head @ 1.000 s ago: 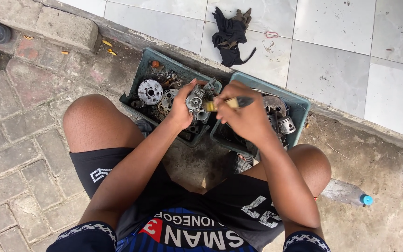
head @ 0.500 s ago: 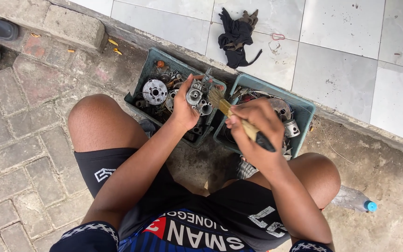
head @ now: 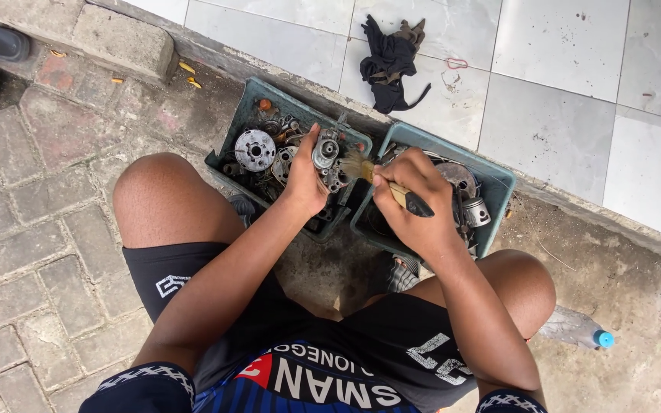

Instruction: Cleaning a motorcycle carburetor using a brush and cleaning solution to remove grime and deposits.

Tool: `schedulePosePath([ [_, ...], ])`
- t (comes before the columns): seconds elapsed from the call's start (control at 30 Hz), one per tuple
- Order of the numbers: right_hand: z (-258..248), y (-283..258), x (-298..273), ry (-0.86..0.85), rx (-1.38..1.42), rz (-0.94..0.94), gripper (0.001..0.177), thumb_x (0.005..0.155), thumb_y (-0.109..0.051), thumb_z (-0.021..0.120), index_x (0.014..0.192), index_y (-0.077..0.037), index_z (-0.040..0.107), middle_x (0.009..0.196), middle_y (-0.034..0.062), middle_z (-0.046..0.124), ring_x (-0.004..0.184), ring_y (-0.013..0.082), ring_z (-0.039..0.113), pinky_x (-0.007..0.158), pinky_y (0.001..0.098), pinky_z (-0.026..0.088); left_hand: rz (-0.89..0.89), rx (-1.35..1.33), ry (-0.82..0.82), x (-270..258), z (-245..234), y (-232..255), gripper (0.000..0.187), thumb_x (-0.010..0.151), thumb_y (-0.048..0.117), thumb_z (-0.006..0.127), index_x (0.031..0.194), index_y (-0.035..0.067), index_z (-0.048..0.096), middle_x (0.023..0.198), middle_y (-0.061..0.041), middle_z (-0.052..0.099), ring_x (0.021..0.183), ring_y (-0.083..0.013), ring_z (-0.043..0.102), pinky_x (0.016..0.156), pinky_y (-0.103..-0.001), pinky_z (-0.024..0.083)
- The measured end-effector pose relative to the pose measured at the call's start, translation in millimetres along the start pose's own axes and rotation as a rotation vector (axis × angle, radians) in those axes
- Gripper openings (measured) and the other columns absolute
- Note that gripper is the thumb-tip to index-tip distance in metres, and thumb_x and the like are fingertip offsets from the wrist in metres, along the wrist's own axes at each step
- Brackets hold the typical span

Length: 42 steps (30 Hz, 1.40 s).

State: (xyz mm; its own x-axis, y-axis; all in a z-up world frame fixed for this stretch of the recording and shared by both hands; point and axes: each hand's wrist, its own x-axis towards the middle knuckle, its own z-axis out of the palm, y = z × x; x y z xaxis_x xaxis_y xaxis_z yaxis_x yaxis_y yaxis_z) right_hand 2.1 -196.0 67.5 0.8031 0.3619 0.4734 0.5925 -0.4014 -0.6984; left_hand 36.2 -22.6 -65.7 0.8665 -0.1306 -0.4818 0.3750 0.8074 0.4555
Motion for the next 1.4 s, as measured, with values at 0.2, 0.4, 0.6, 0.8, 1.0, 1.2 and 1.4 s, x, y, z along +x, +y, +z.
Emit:
schedulePosePath([
  [0.2,-3,21,3,-0.033,0.051,0.030,0.020,0.105,-0.001,0.062,0.085,-0.002,0.062,0.077,0.0136,0.056,0.076,0.0397,0.071,0.064,0.0468,0.058,-0.128,0.044,0.029,-6,4,8,0.054,0.096,0.062,0.063,0.114,0.011,0.063,0.099,-0.013,0.073,0.088,-0.0253,0.071,0.077,-0.042,0.061],
  [0.4,-2,41,-12,-0.026,0.245,0.086,0.015,0.100,0.006,0.061,0.085,0.004,0.061,0.081,0.0187,0.058,0.064,0.0291,0.073,0.056,0.0399,0.065,-0.205,-0.075,0.037,3,-4,8,0.082,0.083,0.071,0.072,0.126,0.001,0.063,0.118,-0.027,0.072,0.101,-0.0394,0.074,0.094,-0.061,0.061],
  [0.6,13,55,-40,0.154,0.035,-0.075,0.014,0.097,0.002,0.069,0.083,0.003,0.066,0.080,0.0166,0.060,0.068,0.0343,0.071,0.060,0.0430,0.059,-0.251,-0.274,0.038,16,-25,-4,0.080,0.085,0.065,0.077,0.128,-0.001,0.062,0.124,-0.030,0.069,0.108,-0.0457,0.072,0.097,-0.071,0.056],
  [0.8,6,9,-24,0.145,-0.092,-0.155,0.010,0.102,0.000,0.063,0.095,0.000,0.070,0.089,0.0122,0.062,0.077,0.0359,0.073,0.064,0.0460,0.063,-0.249,-0.329,0.018,-8,-2,11,0.072,0.085,0.070,0.071,0.105,0.002,0.068,0.110,-0.024,0.075,0.093,-0.0400,0.076,0.088,-0.062,0.063],
  [1.0,45,10,-46,0.128,-0.031,-0.195,0.008,0.092,-0.001,0.072,0.084,0.000,0.074,0.084,0.0132,0.067,0.075,0.0357,0.077,0.060,0.0417,0.063,-0.242,-0.387,0.035,1,0,-2,0.078,0.080,0.074,0.073,0.099,-0.002,0.070,0.096,-0.023,0.076,0.087,-0.0349,0.077,0.088,-0.056,0.065],
  [1.2,38,1,-28,0.225,0.119,-0.129,0.013,0.100,0.004,0.061,0.090,0.006,0.069,0.094,0.0162,0.065,0.071,0.0355,0.075,0.057,0.0440,0.066,-0.088,-0.266,0.088,-15,9,6,0.094,0.085,0.070,0.071,0.149,0.002,0.051,0.154,-0.028,0.050,0.142,-0.0482,0.045,0.123,-0.063,0.029],
  [1.4,47,42,-45,0.223,0.273,-0.071,0.013,0.101,0.006,0.059,0.089,0.008,0.063,0.091,0.0202,0.060,0.066,0.0310,0.074,0.057,0.0425,0.065,-0.033,-0.299,0.169,0,-13,-7,0.066,0.086,0.065,0.075,0.106,0.003,0.070,0.094,-0.019,0.077,0.083,-0.0321,0.077,0.085,-0.049,0.066],
])
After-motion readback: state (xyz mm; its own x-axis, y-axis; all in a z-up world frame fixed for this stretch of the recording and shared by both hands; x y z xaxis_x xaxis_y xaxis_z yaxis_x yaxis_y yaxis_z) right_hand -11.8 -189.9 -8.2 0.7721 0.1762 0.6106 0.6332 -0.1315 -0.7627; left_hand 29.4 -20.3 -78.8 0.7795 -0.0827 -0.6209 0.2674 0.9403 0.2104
